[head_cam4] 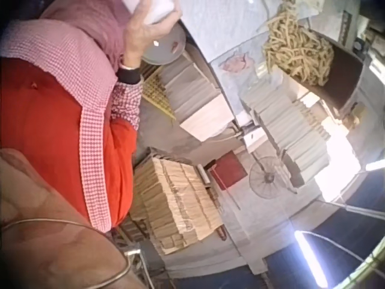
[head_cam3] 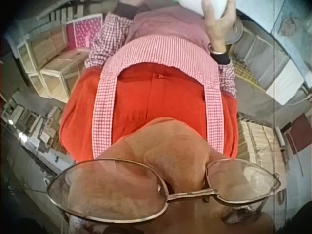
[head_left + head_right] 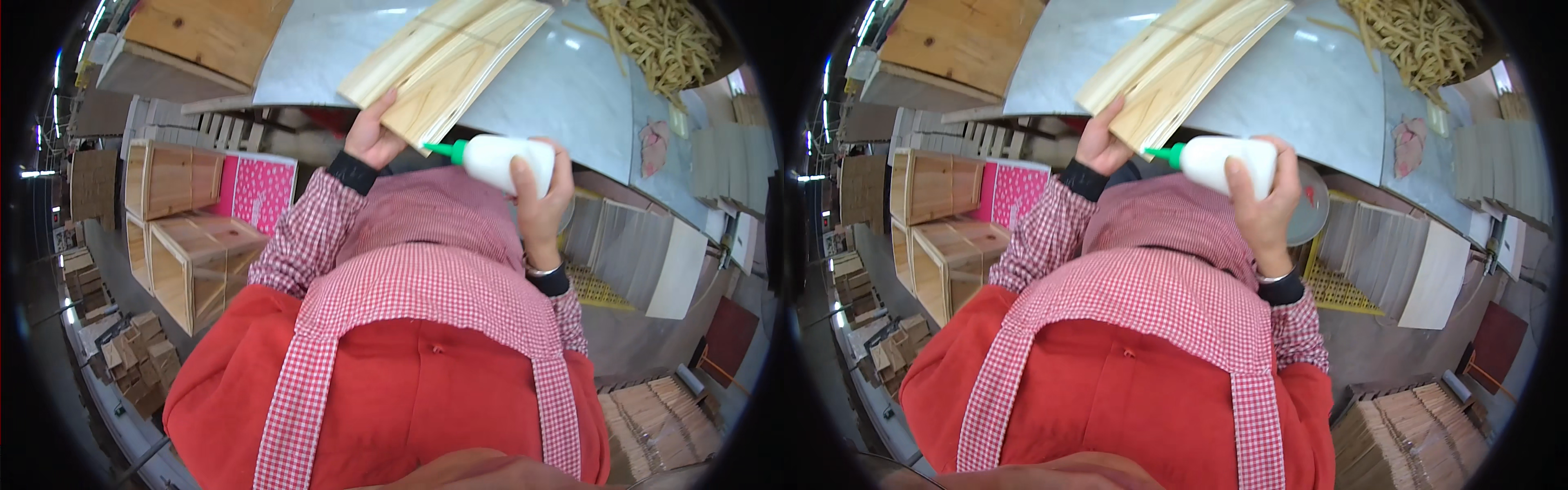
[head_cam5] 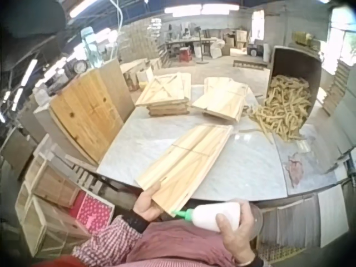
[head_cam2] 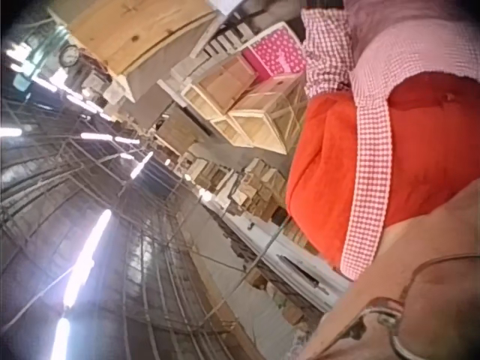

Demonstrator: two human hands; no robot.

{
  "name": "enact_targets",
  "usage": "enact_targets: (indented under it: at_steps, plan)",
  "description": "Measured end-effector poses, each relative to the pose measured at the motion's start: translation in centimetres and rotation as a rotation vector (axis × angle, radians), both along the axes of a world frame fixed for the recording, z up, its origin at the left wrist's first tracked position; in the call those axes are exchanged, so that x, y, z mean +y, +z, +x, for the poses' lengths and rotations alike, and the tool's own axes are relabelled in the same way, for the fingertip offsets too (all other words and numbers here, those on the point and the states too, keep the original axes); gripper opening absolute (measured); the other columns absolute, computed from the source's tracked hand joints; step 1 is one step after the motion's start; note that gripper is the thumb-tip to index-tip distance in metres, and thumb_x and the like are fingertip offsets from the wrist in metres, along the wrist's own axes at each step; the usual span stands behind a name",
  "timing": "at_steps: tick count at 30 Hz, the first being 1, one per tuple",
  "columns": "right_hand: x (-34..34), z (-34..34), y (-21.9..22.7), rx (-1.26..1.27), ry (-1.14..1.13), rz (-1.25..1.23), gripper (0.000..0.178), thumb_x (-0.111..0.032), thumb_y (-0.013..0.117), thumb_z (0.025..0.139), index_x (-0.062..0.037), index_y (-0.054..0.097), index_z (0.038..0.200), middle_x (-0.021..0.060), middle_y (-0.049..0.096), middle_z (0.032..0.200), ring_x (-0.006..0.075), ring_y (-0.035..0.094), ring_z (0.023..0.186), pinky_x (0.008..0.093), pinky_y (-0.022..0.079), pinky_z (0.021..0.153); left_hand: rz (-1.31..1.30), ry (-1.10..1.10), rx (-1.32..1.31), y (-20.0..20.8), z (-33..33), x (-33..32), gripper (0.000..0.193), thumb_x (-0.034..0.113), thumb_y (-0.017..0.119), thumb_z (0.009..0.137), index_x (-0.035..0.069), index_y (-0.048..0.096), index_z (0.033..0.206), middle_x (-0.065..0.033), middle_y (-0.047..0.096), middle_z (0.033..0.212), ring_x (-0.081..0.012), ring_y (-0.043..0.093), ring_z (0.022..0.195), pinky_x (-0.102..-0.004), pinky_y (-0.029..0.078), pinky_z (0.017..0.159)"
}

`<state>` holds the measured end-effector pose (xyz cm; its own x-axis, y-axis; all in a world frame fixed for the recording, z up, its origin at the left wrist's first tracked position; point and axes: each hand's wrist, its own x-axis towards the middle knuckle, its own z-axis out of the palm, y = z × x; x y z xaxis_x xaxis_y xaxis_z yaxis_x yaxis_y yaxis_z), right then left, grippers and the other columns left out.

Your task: Assembling and gluing wooden box components in a workshop.

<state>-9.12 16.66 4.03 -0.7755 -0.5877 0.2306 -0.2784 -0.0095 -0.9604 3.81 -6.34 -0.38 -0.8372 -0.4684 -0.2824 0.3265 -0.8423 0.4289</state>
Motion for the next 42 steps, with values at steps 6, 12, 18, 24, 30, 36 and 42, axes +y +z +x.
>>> enact_targets:
  at_steps: [6, 12, 18, 24, 30, 36, 42]
  plan:
    - [-0.6, -1.1, 2.1, -0.310, -0.119, -0.259, 0.038, -0.025, 0.062, 0.089, 0.0003, 0.048, 0.114, 0.0100, 0.057, 0.090, 0.0133, 0.057, 0.064, 0.0245, 0.045, 0.049, -0.080, 0.103, -0.075, 0.1, 4.0, -2.1, 0.052, 0.022, 0.052, 0.097, 0.002, 0.033, 0.141, -0.0180, 0.042, 0.142, -0.0307, 0.043, 0.129, -0.0439, 0.035, 0.109]
    - [-1.0, -5.0, 1.8, -0.350, -0.261, -0.413, 0.040, -0.029, 0.057, 0.091, 0.0007, 0.046, 0.116, 0.0127, 0.057, 0.088, 0.0160, 0.054, 0.056, 0.0258, 0.042, 0.044, -0.177, 0.260, -0.229, -1.9, 9.2, -8.1, 0.050, 0.020, 0.057, 0.094, 0.003, 0.038, 0.138, -0.0161, 0.048, 0.137, -0.0290, 0.046, 0.127, -0.0444, 0.036, 0.108]
    - [-2.4, -6.8, 1.5, -0.377, -0.262, -0.496, 0.042, -0.030, 0.057, 0.091, 0.0009, 0.046, 0.117, 0.0139, 0.058, 0.089, 0.0163, 0.052, 0.054, 0.0257, 0.041, 0.043, -0.260, -0.008, -0.736, -4.8, 16.8, -15.9, 0.066, 0.053, 0.050, 0.093, -0.001, 0.046, 0.132, -0.0177, 0.054, 0.131, -0.0278, 0.054, 0.118, -0.0409, 0.045, 0.099]
    - [-2.8, -8.5, 1.0, -0.426, -0.389, -0.523, 0.045, -0.035, 0.052, 0.093, 0.0020, 0.046, 0.119, 0.0130, 0.058, 0.086, 0.0152, 0.051, 0.053, 0.0242, 0.038, 0.043, -1.714, -0.738, -1.796, 11.6, 5.1, -16.5, 0.046, 0.044, 0.056, 0.090, 0.002, 0.064, 0.108, -0.0215, 0.064, 0.108, -0.0331, 0.061, 0.103, -0.0396, 0.048, 0.089]
    - [-5.3, -10.8, 1.0, -0.403, -0.476, -0.550, 0.042, -0.038, 0.046, 0.096, 0.0030, 0.057, 0.098, 0.0070, 0.055, 0.065, 0.0116, 0.047, 0.049, 0.0230, 0.035, 0.045, -2.637, 0.219, -1.086, 8.7, -13.0, -23.8, 0.062, 0.025, 0.072, 0.076, 0.010, 0.048, 0.130, -0.0162, 0.049, 0.131, -0.0346, 0.048, 0.119, -0.0423, 0.045, 0.093]
    - [-6.1, -12.9, 0.9, -0.382, -0.556, -0.575, 0.043, -0.038, 0.045, 0.097, 0.0023, 0.057, 0.096, 0.0054, 0.052, 0.061, 0.0106, 0.046, 0.048, 0.0226, 0.034, 0.045, -2.597, 0.034, -1.422, 9.6, -23.1, -27.2, 0.065, 0.018, 0.074, 0.072, 0.014, 0.048, 0.132, -0.0139, 0.052, 0.124, -0.0333, 0.048, 0.116, -0.0449, 0.046, 0.091]
    - [-7.0, -14.0, 0.0, -0.391, -0.565, -0.560, 0.044, -0.040, 0.044, 0.097, 0.0017, 0.057, 0.096, 0.0048, 0.052, 0.061, 0.0102, 0.046, 0.048, 0.0223, 0.034, 0.044, -2.724, 0.112, -1.274, 9.4, -23.7, -30.3, 0.063, 0.012, 0.067, 0.075, 0.015, 0.046, 0.134, -0.0140, 0.055, 0.112, -0.0308, 0.055, 0.102, -0.0427, 0.048, 0.085]
